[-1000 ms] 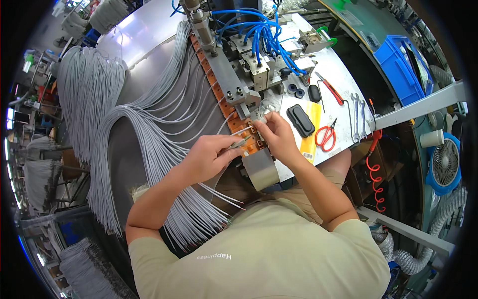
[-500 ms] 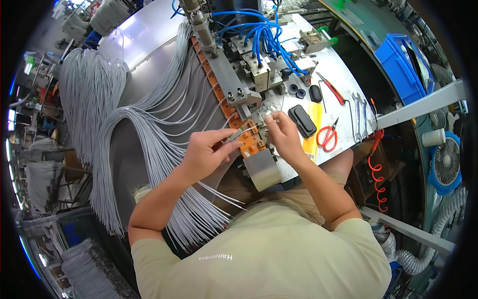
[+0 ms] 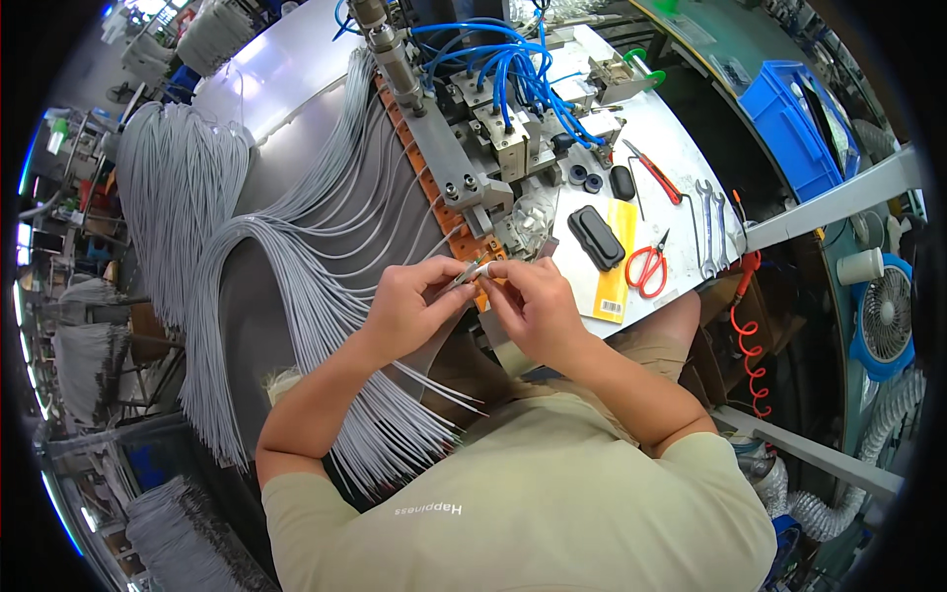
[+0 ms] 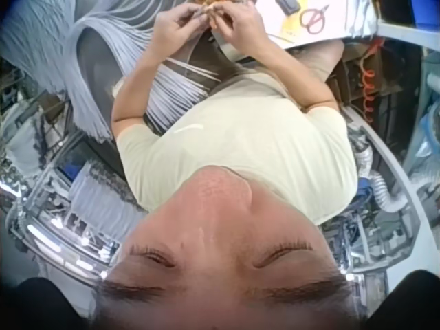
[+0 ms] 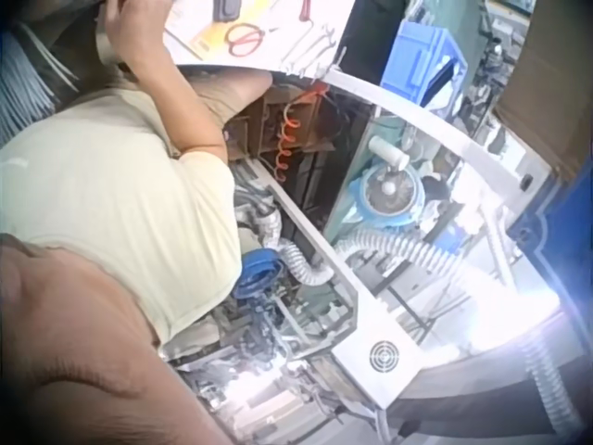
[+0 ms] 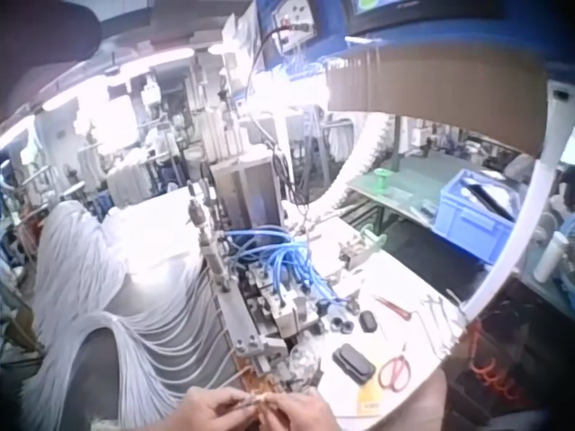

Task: The person attaches small components to the ends of wires by hand and positions the cables into a machine fixture.

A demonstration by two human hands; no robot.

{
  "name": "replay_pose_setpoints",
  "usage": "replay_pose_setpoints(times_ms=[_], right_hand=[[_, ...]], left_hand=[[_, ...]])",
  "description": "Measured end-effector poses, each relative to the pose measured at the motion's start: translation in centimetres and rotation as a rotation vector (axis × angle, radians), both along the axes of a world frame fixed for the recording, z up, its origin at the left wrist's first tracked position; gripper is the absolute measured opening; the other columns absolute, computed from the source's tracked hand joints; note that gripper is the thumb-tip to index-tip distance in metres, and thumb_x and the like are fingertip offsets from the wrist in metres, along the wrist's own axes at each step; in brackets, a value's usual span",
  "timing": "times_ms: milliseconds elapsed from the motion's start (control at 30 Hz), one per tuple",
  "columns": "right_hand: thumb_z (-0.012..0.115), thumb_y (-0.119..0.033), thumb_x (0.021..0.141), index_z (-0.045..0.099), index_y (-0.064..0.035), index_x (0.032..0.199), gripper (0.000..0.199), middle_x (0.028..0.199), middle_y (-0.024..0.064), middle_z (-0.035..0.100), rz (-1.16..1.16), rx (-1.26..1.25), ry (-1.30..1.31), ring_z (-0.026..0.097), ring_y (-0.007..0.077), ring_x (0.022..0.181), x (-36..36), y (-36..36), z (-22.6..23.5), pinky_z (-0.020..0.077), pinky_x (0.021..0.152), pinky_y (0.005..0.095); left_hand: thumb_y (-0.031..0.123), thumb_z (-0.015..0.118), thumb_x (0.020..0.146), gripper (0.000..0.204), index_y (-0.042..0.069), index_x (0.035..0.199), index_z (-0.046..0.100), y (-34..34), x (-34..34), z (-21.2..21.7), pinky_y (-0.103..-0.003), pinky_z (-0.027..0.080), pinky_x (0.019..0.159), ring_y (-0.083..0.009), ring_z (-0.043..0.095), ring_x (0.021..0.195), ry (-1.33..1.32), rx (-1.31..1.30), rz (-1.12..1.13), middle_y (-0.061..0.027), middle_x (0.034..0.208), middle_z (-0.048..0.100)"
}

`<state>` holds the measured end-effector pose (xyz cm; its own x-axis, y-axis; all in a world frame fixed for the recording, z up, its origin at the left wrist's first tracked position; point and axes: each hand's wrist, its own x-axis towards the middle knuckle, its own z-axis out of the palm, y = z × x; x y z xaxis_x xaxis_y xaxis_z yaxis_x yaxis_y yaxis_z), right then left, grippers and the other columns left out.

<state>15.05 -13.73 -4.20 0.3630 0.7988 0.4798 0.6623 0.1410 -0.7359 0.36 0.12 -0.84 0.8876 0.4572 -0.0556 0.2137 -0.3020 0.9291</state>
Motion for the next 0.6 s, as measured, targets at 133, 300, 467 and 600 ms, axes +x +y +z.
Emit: replay_pose_setpoints(times_ms=[133,300,467,600], right_hand=[[0.072,-0.007,0.086,0.068,-0.0053,0.098,0.013,0.059,0.0029,0.060,0.011,-0.003,0.025,0.053,0.0197,0.052,-0.2,0.1,0.4,0.0371,0.064,0.0327],[0.070,-0.008,0.089,0.068,-0.0039,0.098,0.010,0.057,0.0027,0.059,0.030,-0.001,0.010,0.052,0.0164,0.048,-0.2,0.3,0.3,0.0387,0.060,0.0297],[0.066,-0.009,0.093,0.066,-0.0013,0.098,0.010,0.056,0.0022,0.060,0.085,-0.206,0.317,0.053,0.0105,0.046,-0.2,0.4,1.0,0.0401,0.052,0.0259],[0.064,-0.010,0.095,0.064,0.0007,0.097,0.011,0.056,0.0018,0.060,0.124,-0.273,0.418,0.053,0.0063,0.046,0.1,0.6,1.4,0.0401,0.047,0.0233]], left_hand=[[0.001,0.067,0.091,0.018,-0.005,0.108,0.067,0.3,-0.2,-0.4,-0.022,0.054,0.071,-0.0069,0.066,0.079,-0.003,-0.018,-0.005,-0.0059,0.088,0.072],[0.000,0.068,0.089,0.017,-0.004,0.105,0.068,0.2,-0.3,-0.4,-0.022,0.053,0.068,-0.0067,0.066,0.078,0.017,-0.011,0.027,-0.0052,0.084,0.072],[0.003,0.070,0.088,0.015,-0.002,0.102,0.071,-0.3,0.0,0.4,-0.023,0.052,0.067,-0.0057,0.065,0.076,-0.001,0.112,0.061,-0.0039,0.079,0.071],[0.006,0.072,0.087,0.014,0.000,0.099,0.073,-0.6,-0.1,0.0,-0.023,0.052,0.066,-0.0059,0.064,0.072,-0.047,0.394,0.072,-0.0034,0.075,0.070]])
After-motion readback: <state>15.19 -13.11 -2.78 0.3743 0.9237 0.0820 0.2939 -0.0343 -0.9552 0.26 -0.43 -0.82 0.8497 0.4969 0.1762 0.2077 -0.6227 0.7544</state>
